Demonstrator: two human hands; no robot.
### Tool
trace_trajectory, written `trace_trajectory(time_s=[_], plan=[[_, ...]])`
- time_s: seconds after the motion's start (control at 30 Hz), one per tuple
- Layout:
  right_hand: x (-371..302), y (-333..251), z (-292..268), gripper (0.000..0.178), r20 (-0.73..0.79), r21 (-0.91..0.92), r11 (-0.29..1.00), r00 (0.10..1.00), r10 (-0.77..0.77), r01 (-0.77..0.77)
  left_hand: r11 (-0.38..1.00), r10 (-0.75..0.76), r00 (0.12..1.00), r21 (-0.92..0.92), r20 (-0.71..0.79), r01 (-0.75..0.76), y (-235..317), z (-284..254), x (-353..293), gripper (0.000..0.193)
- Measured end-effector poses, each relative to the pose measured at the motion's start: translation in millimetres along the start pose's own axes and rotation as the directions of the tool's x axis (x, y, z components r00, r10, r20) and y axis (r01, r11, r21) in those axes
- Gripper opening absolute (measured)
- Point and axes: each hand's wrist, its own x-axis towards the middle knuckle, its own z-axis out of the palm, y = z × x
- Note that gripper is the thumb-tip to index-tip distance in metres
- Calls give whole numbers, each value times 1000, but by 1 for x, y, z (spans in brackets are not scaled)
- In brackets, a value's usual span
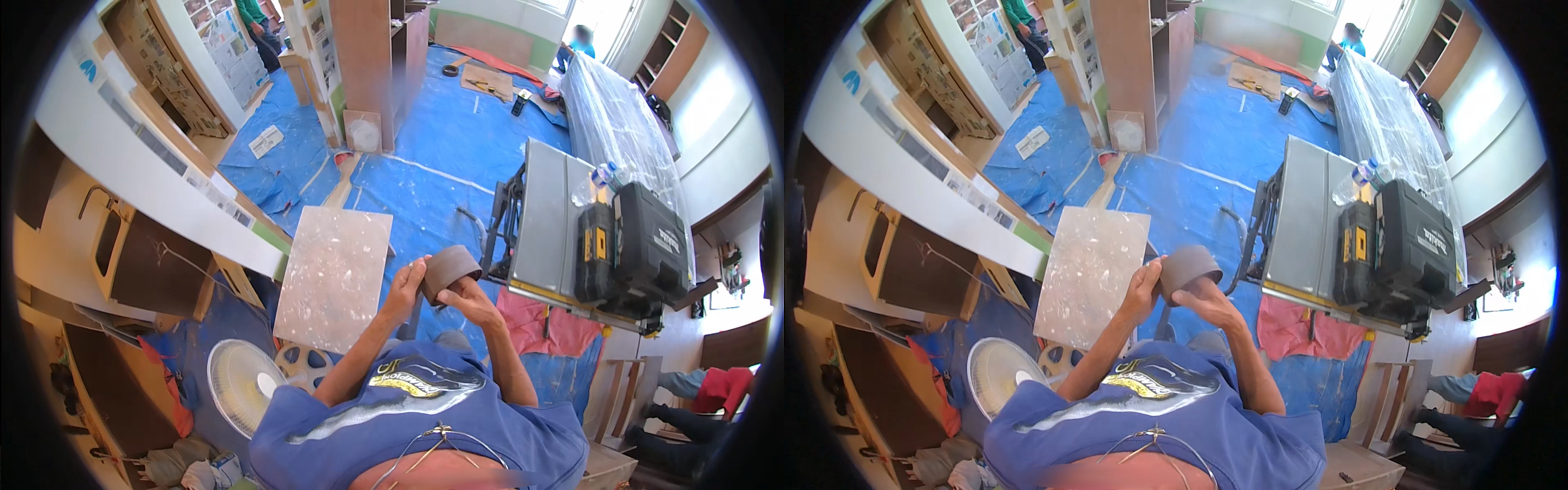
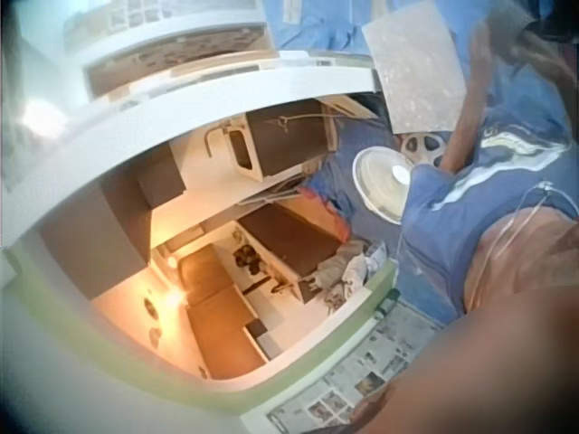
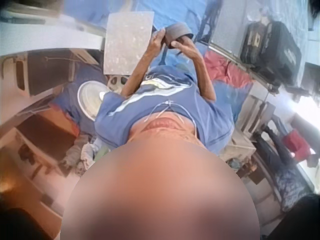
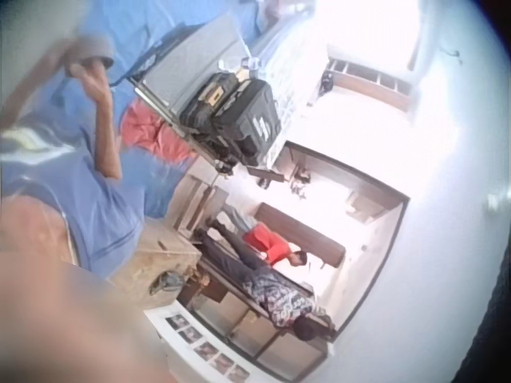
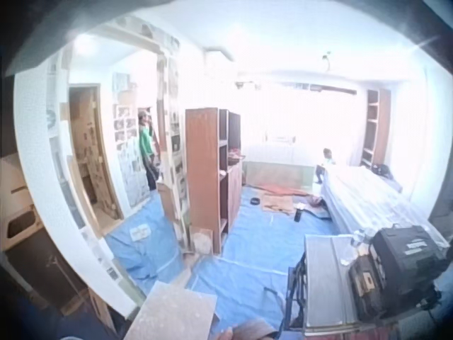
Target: The person handles a curved wooden trim piece, applies masking tape to its edge, and fits it into the top frame of a wooden cabinet. The person also moves around the room and briefly opens a drawer.
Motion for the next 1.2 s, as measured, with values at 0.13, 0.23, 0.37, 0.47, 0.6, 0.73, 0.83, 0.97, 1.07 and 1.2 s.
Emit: trace_trajectory(time_s=[0.13,0.23,0.37,0.47,0.6,0.73,0.83,0.97,1.07,1.2], plan=[[63,-35,-18,85,160,-57,995,983,86,-78,968,79,997,-238,-7,-78,20,-14,37,37],[109,-39,-18,84,129,-25,997,989,70,-67,969,58,992,-233,-116,-84,27,-28,65,37],[174,-35,-43,79,224,63,997,974,34,-49,978,63,982,-187,-180,-97,32,-55,119,39],[240,-40,-67,68,282,107,994,959,-24,-6,980,115,957,-127,-267,-153,38,-70,179,42],[303,-86,-124,51,215,-351,934,977,6,71,972,81,924,-178,-374,-157,49,-75,270,41],[343,-174,-190,44,289,-429,811,911,-294,398,952,115,858,-191,-501,-239,55,-80,341,32],[355,-259,-221,40,320,-390,516,637,-701,763,954,92,863,-203,-497,-219,55,-87,378,28],[339,-356,-215,34,295,-549,339,557,-776,764,968,43,886,-201,-462,-152,52,-86,421,27],[330,-398,-207,42,232,-782,403,822,-520,476,968,11,883,-216,-468,-127,47,-78,440,29],[379,-400,-214,43,347,-678,480,817,-460,557,951,46,858,-240,-512,-194,48,-86,457,32]])
